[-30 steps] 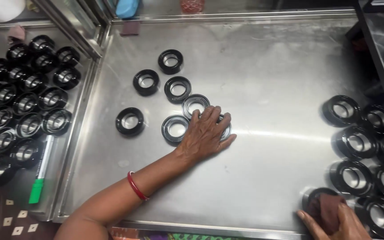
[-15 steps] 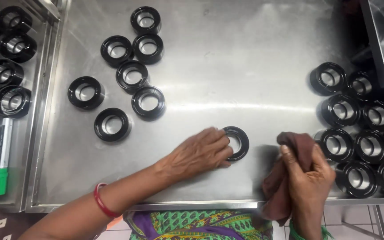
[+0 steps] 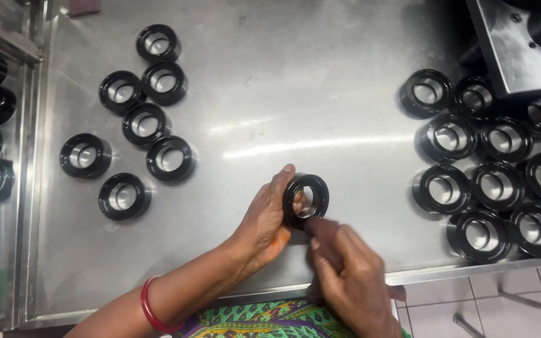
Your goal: Cleaning and inspecting black metal rings with a cloth and a marker at a workstation.
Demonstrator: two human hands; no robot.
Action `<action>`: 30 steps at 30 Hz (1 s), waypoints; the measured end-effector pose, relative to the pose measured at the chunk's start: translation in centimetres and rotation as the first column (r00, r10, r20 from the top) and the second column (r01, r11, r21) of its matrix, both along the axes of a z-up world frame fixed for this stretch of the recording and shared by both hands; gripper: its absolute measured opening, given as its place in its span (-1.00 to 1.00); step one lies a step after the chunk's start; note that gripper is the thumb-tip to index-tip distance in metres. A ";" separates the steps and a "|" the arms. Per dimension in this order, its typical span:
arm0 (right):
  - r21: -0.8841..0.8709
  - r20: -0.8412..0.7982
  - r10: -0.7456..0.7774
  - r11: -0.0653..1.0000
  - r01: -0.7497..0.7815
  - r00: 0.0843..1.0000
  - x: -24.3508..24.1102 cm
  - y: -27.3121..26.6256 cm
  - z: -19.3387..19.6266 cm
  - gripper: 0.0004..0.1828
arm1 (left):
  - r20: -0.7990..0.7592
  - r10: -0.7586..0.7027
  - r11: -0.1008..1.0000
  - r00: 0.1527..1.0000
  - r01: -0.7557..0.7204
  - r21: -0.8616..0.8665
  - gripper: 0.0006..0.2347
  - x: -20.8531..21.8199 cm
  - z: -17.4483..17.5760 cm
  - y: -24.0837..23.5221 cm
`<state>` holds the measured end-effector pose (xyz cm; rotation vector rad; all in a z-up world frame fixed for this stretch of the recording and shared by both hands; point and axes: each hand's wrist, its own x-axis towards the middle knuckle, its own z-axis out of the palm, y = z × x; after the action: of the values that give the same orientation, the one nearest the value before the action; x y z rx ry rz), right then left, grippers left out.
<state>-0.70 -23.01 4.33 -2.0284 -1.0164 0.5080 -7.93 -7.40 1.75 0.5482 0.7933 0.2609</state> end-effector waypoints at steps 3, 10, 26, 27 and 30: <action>0.154 -0.320 0.115 0.986 -0.068 0.940 1.1 0.3 0.4 -0.74 | -0.007 -0.069 0.998 0.998 0.069 0.011 -0.67 0.8 1.5 -1.3; 0.386 -0.268 -0.199 0.874 0.294 0.943 2.8 1.4 0.8 -0.68 | -0.268 -0.188 0.244 0.945 0.310 0.919 -0.61 0.6 2.8 -2.6; 0.197 -0.872 -0.036 0.887 0.418 0.488 -2.1 3.7 1.0 -0.32 | 0.070 -0.108 0.819 0.992 0.049 0.572 -0.60 -2.9 3.5 -1.5; 0.201 -0.925 0.021 0.876 0.439 0.380 -2.6 3.9 0.9 -0.31 | 0.102 -0.068 0.980 0.992 0.047 0.194 -0.60 -3.0 4.1 -1.4; 0.190 -0.880 -0.047 0.878 0.440 0.473 -3.2 3.8 -1.0 -0.30 | 0.138 0.003 0.999 0.990 0.003 -0.037 -0.57 -4.1 2.6 -1.8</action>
<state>-3.92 -19.23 3.38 -1.2137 -0.1386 0.9373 -12.02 -9.18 4.34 0.4899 0.6624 0.2807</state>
